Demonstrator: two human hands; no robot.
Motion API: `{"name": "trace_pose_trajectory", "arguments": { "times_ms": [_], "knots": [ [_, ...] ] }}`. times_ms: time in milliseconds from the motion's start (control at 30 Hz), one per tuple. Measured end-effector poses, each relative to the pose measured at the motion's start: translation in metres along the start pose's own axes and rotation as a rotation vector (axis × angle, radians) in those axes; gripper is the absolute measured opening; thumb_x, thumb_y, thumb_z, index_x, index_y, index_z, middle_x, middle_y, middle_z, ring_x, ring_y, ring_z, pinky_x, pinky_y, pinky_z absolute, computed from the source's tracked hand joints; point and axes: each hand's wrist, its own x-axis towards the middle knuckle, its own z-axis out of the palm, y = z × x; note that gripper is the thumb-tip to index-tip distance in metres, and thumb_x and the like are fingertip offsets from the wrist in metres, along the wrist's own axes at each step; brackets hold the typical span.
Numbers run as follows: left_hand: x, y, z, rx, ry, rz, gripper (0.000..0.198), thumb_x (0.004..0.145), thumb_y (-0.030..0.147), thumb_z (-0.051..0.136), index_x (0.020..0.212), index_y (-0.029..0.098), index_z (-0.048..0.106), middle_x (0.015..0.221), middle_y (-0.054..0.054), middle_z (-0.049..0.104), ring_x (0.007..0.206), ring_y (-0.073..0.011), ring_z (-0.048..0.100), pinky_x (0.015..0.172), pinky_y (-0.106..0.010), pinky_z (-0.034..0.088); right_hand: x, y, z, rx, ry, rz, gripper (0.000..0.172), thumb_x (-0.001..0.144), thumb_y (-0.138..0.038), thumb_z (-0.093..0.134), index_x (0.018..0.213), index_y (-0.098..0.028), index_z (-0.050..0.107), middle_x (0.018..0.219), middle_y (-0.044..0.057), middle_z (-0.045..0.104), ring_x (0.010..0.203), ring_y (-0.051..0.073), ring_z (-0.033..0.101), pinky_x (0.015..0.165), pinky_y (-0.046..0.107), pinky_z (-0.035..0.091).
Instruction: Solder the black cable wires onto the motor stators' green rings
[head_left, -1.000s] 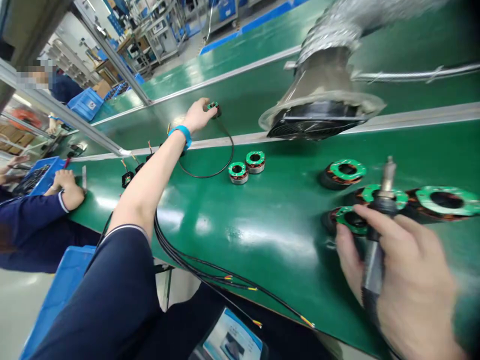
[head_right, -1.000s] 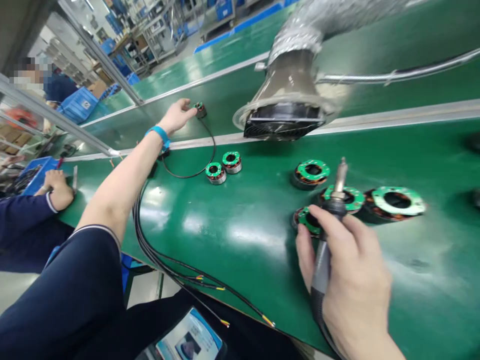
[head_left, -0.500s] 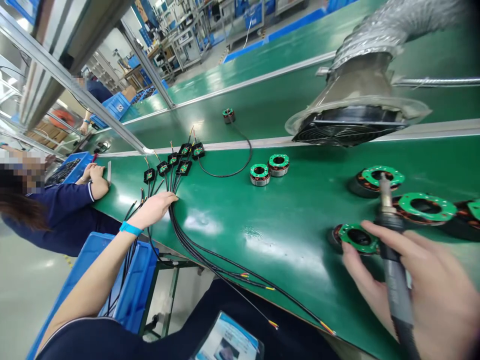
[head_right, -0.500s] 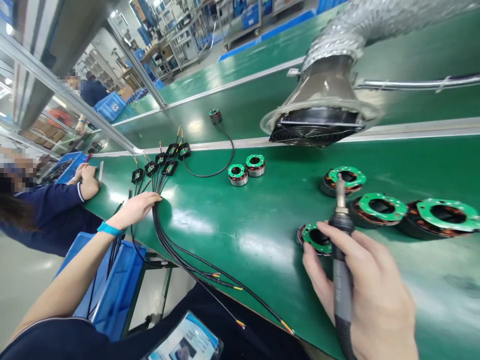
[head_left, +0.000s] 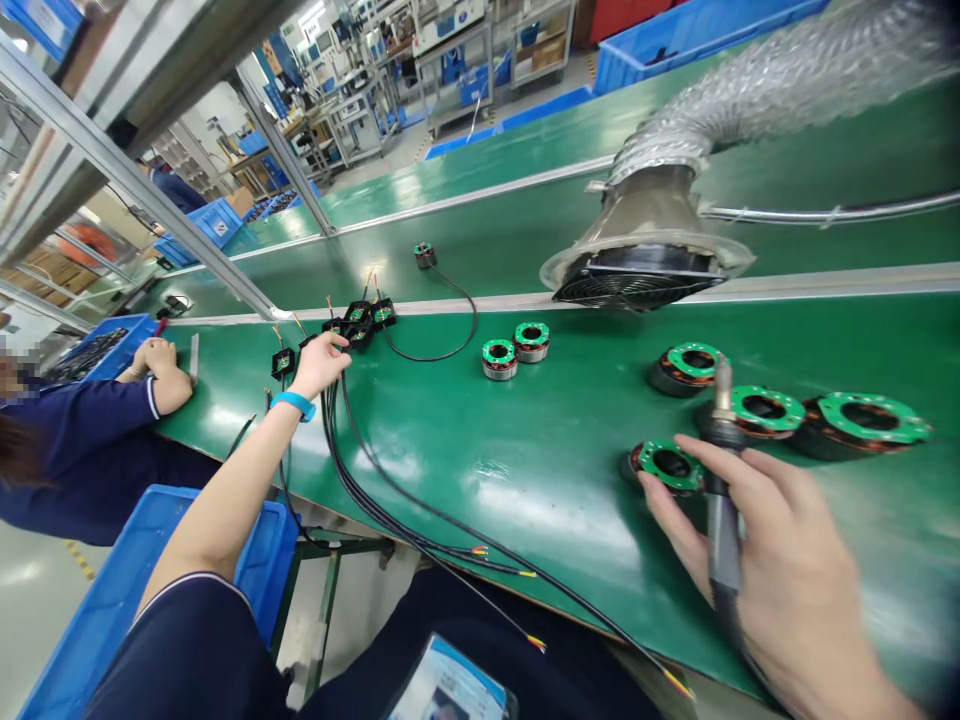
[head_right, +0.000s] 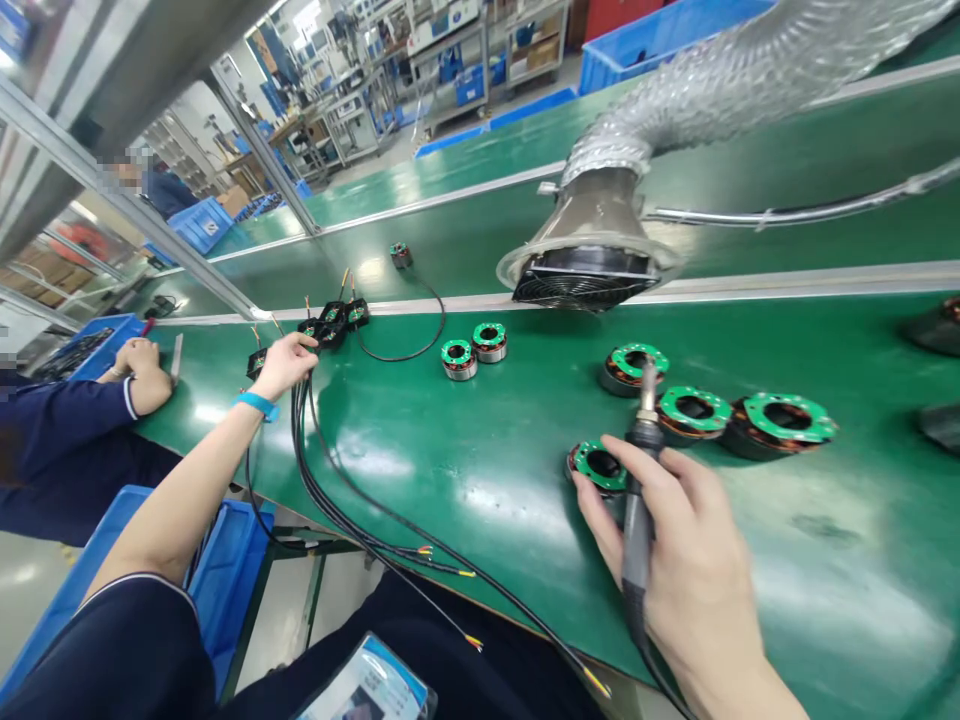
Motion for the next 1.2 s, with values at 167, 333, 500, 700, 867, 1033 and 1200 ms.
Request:
{"name": "trace_pose_trajectory", "arguments": {
  "times_ms": [167,333,500,700,867,1033,1200],
  "knots": [
    [-0.012,0.027,-0.019,-0.056,-0.013,0.068,0.036,0.091,0.020,0.065,0.126,0.011,0.068,0.096,-0.010,0.075,0.080,-0.0215,0.072,0.083,-0.035,0.059,0.001,-0.004,-0.004,0.029,-0.006,-0.099,0.057,0.096,-0.037,0.077,0.150,-0.040,0.057,0.117,0.012,0.065,0.096,0.029,0.072,0.085,0.042,0.062],
    [-0.099,0.091,-0.024,-0.316,-0.327,0.706,0.016,0.100,0.034,0.070,0.103,0.019,0.076,0.101,-0.007,0.073,0.094,-0.0202,0.070,0.086,-0.032,0.056,0.006,-0.011,-0.008,0.060,-0.042,-0.077,0.050,0.098,-0.030,0.074,0.146,-0.032,0.059,0.121,0.011,0.061,0.102,0.026,0.070,0.089,0.042,0.062],
    [-0.177,0.186,0.013,-0.365,-0.353,1.043,0.027,0.105,0.031,0.063,0.128,0.017,0.067,0.122,-0.013,0.068,0.108,-0.0233,0.065,0.092,-0.037,0.055,0.010,-0.013,-0.007,0.045,-0.070,-0.048,0.043,0.098,-0.025,0.072,0.140,-0.026,0.060,0.120,0.011,0.061,0.104,0.026,0.069,0.090,0.040,0.062],
    [-0.212,0.274,0.060,-0.401,-0.297,1.318,0.021,0.108,0.019,0.049,0.104,0.016,0.069,0.095,-0.009,0.068,0.085,-0.0225,0.061,0.077,-0.037,0.052,0.017,-0.009,-0.014,0.134,-0.132,0.045,0.036,0.101,-0.027,0.064,0.136,-0.027,0.061,0.123,0.009,0.061,0.113,0.025,0.066,0.101,0.044,0.059],
    [-0.195,0.269,0.058,-0.894,-0.404,0.768,0.015,0.108,0.024,0.057,0.105,0.021,0.071,0.093,-0.004,0.069,0.081,-0.0154,0.065,0.074,-0.028,0.053,0.019,-0.010,-0.029,0.262,-0.166,0.132,0.038,0.096,-0.021,0.066,0.134,-0.026,0.061,0.121,0.008,0.062,0.112,0.025,0.066,0.099,0.043,0.059],
    [-0.174,0.257,0.047,-1.264,-0.507,0.200,0.022,0.101,0.039,0.067,0.099,0.019,0.075,0.083,-0.001,0.062,0.055,-0.0075,0.051,0.049,-0.021,0.042,0.010,-0.025,-0.025,0.464,-0.203,0.135,0.047,0.094,-0.016,0.070,0.139,-0.027,0.058,0.130,0.008,0.062,0.118,0.024,0.066,0.099,0.037,0.059],
    [-0.169,0.261,0.044,-1.399,-0.566,0.155,0.028,0.096,0.045,0.075,0.089,0.017,0.074,0.079,0.000,0.059,0.058,-0.0070,0.051,0.051,-0.019,0.043,0.003,-0.052,-0.015,0.552,-0.048,0.129,0.042,0.096,-0.019,0.073,0.135,-0.028,0.061,0.119,0.007,0.065,0.108,0.021,0.068,0.095,0.036,0.061]
  ]
}}
